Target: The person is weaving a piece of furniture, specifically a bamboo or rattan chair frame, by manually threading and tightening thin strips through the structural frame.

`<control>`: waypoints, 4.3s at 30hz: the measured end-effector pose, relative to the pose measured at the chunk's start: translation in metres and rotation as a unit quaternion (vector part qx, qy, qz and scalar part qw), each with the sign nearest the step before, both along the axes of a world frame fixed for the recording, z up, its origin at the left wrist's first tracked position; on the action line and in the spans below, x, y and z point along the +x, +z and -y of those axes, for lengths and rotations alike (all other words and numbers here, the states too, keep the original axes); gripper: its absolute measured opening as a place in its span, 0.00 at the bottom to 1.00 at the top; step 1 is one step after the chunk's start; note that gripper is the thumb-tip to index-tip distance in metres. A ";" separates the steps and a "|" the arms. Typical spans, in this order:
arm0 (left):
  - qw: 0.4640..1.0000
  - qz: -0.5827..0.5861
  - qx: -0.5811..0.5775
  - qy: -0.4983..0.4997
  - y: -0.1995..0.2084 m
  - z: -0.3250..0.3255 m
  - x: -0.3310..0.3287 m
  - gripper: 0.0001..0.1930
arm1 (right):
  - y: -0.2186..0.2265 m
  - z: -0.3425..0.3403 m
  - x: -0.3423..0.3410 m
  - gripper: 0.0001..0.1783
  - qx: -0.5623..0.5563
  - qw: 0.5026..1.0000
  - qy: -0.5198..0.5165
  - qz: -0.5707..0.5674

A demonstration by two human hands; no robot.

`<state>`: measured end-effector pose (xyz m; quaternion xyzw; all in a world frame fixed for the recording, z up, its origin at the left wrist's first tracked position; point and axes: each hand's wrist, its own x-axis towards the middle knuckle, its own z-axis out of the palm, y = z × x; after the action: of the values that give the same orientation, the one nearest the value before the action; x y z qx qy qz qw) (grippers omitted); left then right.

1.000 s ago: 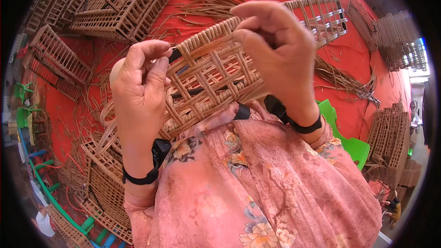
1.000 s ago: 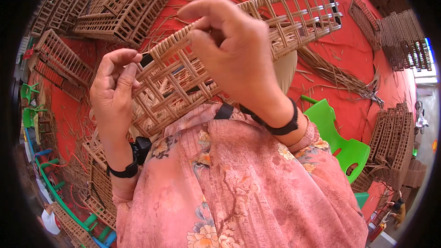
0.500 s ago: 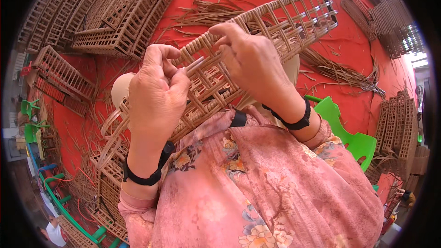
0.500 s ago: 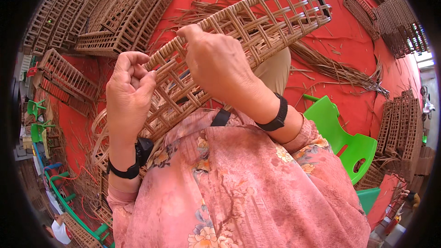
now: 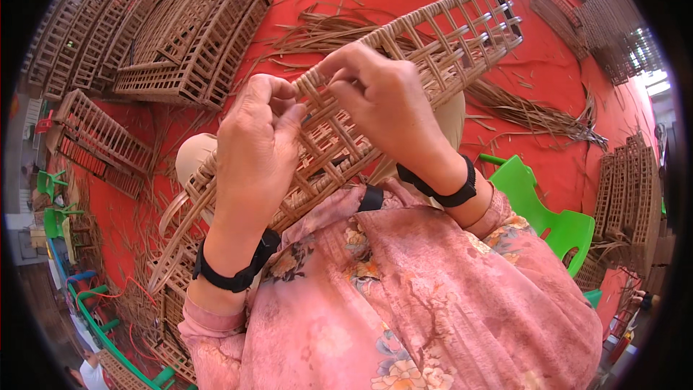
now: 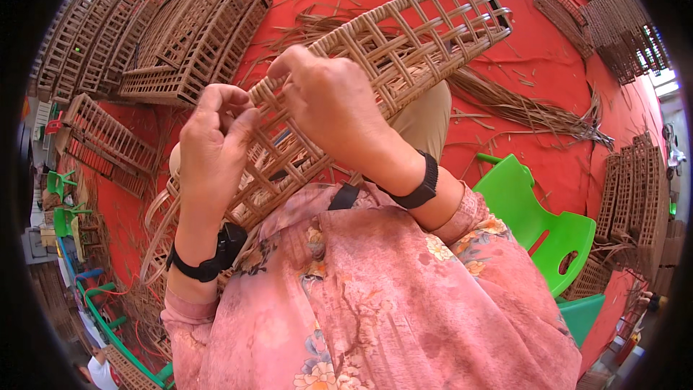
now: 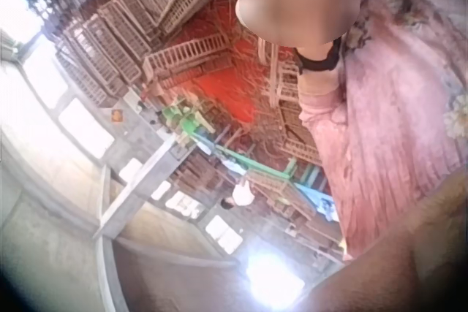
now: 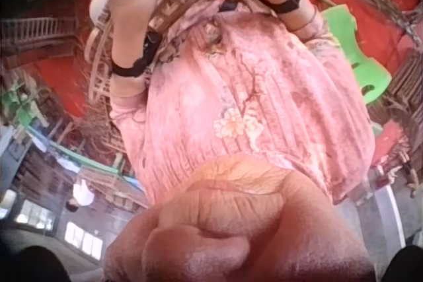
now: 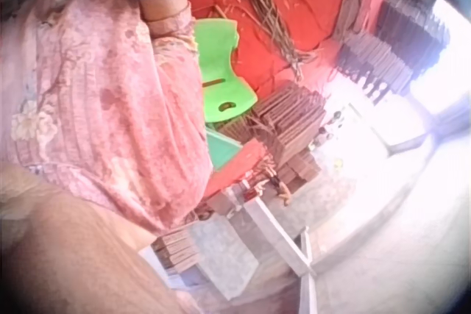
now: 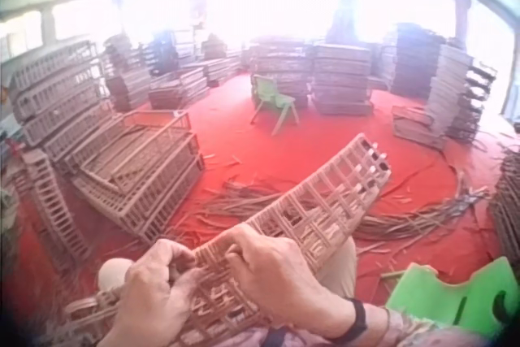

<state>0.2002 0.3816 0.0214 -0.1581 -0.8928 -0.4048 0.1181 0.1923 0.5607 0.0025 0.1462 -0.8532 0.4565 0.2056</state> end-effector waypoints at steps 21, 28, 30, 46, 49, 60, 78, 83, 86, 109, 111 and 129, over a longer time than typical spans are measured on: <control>0.989 0.119 0.018 -0.091 0.013 -0.039 -0.045 0.12 | -0.005 -0.038 -0.019 0.15 0.089 0.994 -0.037 0.059; 0.985 0.161 0.007 -0.067 0.015 -0.035 -0.045 0.12 | -0.009 -0.039 -0.021 0.16 0.043 0.994 -0.035 0.095; 0.985 0.154 -0.002 -0.075 0.012 -0.036 -0.046 0.11 | -0.011 -0.040 -0.022 0.16 0.036 0.996 -0.023 0.073; 0.941 -0.182 -0.129 -0.254 -0.013 0.009 0.073 0.21 | -0.010 -0.048 -0.037 0.12 -0.171 0.965 0.033 0.195; 0.935 -0.023 -0.265 -0.237 -0.005 0.042 0.090 0.24 | -0.012 -0.049 -0.042 0.12 -0.156 0.969 0.026 0.192; 0.903 -0.260 -0.335 0.068 -0.082 0.079 0.078 0.21 | -0.011 -0.040 -0.068 0.13 -0.232 0.947 0.073 0.208; 0.874 -0.322 -0.341 0.130 -0.104 0.220 -0.050 0.24 | 0.024 0.026 -0.050 0.09 0.011 0.980 -0.180 -0.084; 0.925 -0.218 -0.289 0.114 -0.048 0.187 -0.034 0.20 | 0.040 -0.001 -0.022 0.13 -0.071 0.986 -0.149 0.022; 0.979 -0.171 -0.094 0.056 -0.006 0.140 -0.028 0.11 | 0.046 0.010 -0.009 0.13 -0.173 0.981 -0.067 0.059; 0.995 0.061 0.056 -0.050 -0.004 0.016 -0.088 0.06 | 0.006 0.028 -0.050 0.19 0.133 0.986 -0.064 0.081; 0.993 0.061 0.085 -0.058 -0.010 0.018 -0.090 0.06 | 0.004 0.027 -0.050 0.18 0.129 0.986 -0.069 0.085; 0.956 0.100 0.216 -0.171 -0.006 -0.040 -0.082 0.08 | 0.026 -0.026 -0.023 0.15 -0.077 0.983 -0.166 0.017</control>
<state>0.1184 0.4214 0.0150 -0.2376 -0.7509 -0.6161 -0.0108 0.1689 0.5864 0.0288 -0.0211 -0.8316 0.4825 0.2743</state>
